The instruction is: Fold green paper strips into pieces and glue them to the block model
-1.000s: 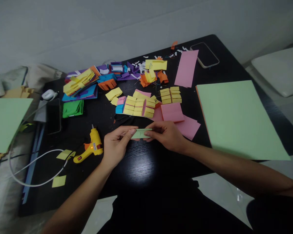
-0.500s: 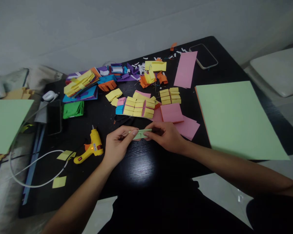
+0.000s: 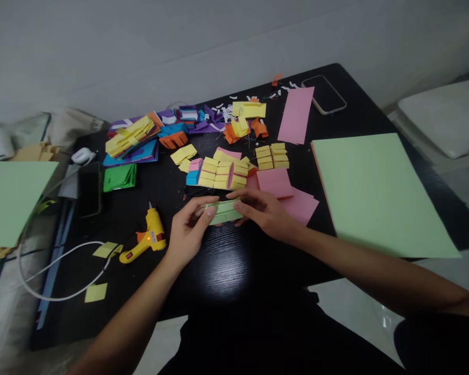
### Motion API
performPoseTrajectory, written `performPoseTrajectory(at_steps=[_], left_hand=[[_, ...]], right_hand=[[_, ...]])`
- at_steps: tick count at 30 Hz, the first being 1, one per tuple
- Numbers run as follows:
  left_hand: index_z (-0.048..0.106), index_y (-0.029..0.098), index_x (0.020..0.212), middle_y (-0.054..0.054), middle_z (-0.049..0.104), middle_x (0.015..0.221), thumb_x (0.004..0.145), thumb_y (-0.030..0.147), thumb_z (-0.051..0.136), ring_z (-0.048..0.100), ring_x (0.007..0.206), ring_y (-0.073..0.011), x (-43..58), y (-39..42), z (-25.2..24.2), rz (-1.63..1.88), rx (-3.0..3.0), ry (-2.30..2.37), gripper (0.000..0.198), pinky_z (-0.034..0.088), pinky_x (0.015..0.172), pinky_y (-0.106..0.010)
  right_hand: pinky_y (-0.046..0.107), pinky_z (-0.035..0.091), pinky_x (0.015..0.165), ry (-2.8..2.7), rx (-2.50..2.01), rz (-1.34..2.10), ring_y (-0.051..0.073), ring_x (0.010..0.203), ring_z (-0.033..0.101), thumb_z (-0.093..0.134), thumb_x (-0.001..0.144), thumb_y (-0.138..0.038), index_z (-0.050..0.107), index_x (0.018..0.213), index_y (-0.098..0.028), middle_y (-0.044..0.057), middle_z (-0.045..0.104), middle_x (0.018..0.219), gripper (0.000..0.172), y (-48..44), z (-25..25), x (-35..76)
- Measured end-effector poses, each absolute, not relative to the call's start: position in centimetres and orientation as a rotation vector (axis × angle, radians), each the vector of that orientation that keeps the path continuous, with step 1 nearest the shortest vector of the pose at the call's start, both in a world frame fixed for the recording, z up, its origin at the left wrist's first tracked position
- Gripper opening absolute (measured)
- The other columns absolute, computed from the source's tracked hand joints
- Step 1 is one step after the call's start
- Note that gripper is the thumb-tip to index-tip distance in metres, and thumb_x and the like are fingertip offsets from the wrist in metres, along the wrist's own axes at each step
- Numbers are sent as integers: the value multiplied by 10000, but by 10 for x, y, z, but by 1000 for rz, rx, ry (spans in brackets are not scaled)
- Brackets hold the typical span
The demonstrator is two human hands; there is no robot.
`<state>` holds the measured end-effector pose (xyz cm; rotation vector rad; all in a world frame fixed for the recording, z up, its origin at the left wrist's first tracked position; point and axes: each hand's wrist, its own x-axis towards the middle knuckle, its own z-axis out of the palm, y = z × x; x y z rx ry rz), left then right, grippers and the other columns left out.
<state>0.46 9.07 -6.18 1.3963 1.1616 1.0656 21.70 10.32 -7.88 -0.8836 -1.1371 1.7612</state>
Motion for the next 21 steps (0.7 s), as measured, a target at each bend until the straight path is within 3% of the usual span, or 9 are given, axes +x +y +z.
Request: performPoseTrajectory(at_steps=[3, 6, 10, 12, 17, 21], left_hand=[[705, 213, 1298, -120, 737, 1268, 980, 388, 701, 746, 1084, -245, -1, 91, -65, 1062, 1595, 1140, 364, 636, 817, -325], [684, 242, 1334, -132, 646, 1402, 899, 362, 809, 638, 1300, -302, -5, 93, -67, 1011, 1878, 1137, 468, 605, 968, -398], [726, 245, 1200, -97, 682, 1311, 891, 303, 830, 663, 1248, -274, -4, 94, -68, 1057, 2096, 1165, 331, 558, 1066, -464], [736, 241, 1165, -90, 687, 1282, 922, 294, 798, 678, 1210, -261, -4, 95, -68, 1104, 2167, 1185, 257, 562, 1062, -466], [677, 252, 1360, -130, 614, 1419, 931, 307, 786, 633, 1297, -293, -5, 94, -67, 1022, 2312, 1167, 445, 569, 1062, -478], [700, 257, 1326, -132, 629, 1405, 938, 292, 780, 639, 1281, -290, -6, 93, -67, 1019, 2382, 1166, 398, 550, 1072, -490]], right_hand=[[297, 676, 724, -1092, -842, 1785, 177, 926, 729, 844, 857, -388, 742, 1185, -251, 47, 737, 1125, 370, 104, -78, 217], [297, 665, 749, -1073, -831, 1814, 162, 901, 722, 910, 782, -333, 748, 1155, -241, 38, 738, 1126, 417, 104, -77, 217], [308, 647, 796, -1071, -852, 1870, 134, 804, 723, 926, 758, -320, 752, 1116, -226, 11, 759, 983, 409, 104, -77, 218], [345, 644, 871, -1054, -866, 1899, 158, 860, 752, 953, 716, -294, 744, 1126, -230, 12, 773, 983, 465, 103, -79, 218], [467, 618, 1003, -1048, -891, 1915, 233, 1019, 774, 989, 639, -253, 729, 1158, -235, 44, 793, 1094, 580, 102, -83, 216], [434, 638, 933, -1068, -906, 1900, 215, 929, 774, 973, 669, -290, 743, 1128, -216, 40, 794, 1037, 519, 103, -82, 216]])
